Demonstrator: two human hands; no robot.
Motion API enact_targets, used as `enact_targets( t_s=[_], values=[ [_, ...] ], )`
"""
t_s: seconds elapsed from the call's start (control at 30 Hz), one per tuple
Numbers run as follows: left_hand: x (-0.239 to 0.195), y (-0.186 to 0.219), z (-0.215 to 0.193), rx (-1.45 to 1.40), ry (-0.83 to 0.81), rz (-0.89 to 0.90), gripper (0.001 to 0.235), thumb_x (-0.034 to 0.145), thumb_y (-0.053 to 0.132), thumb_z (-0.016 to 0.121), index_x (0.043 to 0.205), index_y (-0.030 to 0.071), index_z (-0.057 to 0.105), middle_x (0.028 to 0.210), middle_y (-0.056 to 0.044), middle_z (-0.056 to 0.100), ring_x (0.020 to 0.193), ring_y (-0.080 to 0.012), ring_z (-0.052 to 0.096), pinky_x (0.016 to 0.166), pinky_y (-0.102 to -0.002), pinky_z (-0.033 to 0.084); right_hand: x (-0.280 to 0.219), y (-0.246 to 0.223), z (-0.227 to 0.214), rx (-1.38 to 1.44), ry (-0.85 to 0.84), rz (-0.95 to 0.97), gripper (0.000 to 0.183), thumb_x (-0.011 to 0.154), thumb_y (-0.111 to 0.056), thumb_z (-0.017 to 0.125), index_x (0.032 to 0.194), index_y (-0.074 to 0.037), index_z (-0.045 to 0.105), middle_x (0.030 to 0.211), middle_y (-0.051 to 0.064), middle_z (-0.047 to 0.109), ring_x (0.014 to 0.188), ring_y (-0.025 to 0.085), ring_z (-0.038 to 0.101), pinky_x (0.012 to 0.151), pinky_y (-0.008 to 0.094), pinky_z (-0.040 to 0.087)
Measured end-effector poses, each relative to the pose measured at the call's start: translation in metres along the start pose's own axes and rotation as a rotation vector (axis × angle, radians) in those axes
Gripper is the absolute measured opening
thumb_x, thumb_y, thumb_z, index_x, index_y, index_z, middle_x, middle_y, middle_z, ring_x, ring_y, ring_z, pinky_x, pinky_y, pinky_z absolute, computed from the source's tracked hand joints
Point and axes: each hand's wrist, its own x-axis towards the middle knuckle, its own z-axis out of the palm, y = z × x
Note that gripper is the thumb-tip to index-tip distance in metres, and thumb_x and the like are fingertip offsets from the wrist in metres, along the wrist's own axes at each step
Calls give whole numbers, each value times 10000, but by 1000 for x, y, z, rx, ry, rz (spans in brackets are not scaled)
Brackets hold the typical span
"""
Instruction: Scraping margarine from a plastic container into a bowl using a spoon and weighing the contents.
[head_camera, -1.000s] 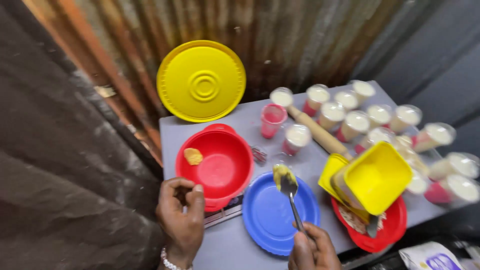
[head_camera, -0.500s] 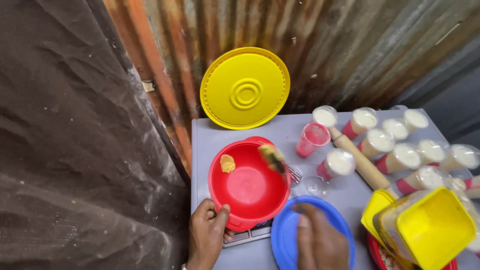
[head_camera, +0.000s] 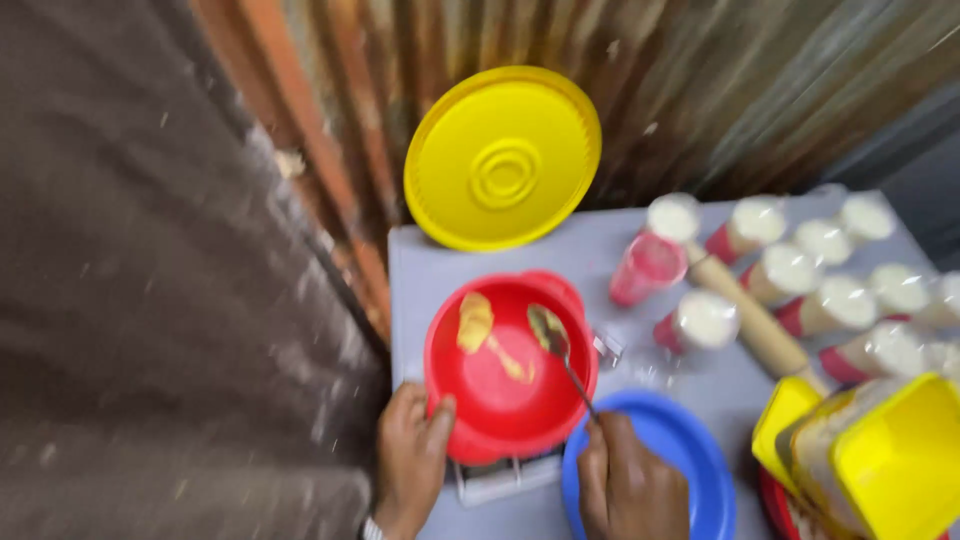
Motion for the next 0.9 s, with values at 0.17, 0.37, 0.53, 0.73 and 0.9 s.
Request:
enact_targets(
  t_s=[0.17,0.37,0.53,0.73,0.9],
  values=[
    [12,13,-7,132,13,-42,218,932,231,771,818,81,662,639,-49,630,568,-140,571,532,-354,440,-17,-26,9,232,366,307,257,1091,-136,615,1120,-229,852,869,2,817,679,219,734,748,354,557],
    [-1,38,-16,151,13,-253,310,949,301,795,898,12,694,621,-147,698,438,-278,709,361,-388,572,-44,-10,19,80,145,333,235,1021,-305,622,974,-361,846,471,51,508,388,244,480,483,352,456],
    [21,18,-16,259,129,-22,336,962,388,820,1034,108,650,678,-73,669,523,-203,632,481,-381,519,-24,9,4,877,-24,762,276,1048,-196,619,1055,-30,840,503,87,437,412,190,369,422,364,315],
    [25,48,-22,224,215,226,324,1031,330,780,1124,81,596,770,-55,622,669,-168,587,660,-354,495,-52,52,-13,1748,-87,683,284,1100,-86,539,1163,136,705,525,131,365,357,264,389,345,421,312],
    [-7,80,7,-10,139,415,273,1048,253,724,1170,67,565,968,-62,582,818,-132,563,738,-286,502,-104,107,-15,1985,-166,568,320,1138,-127,492,1251,61,726,594,94,464,456,261,492,432,438,405]
  ],
)
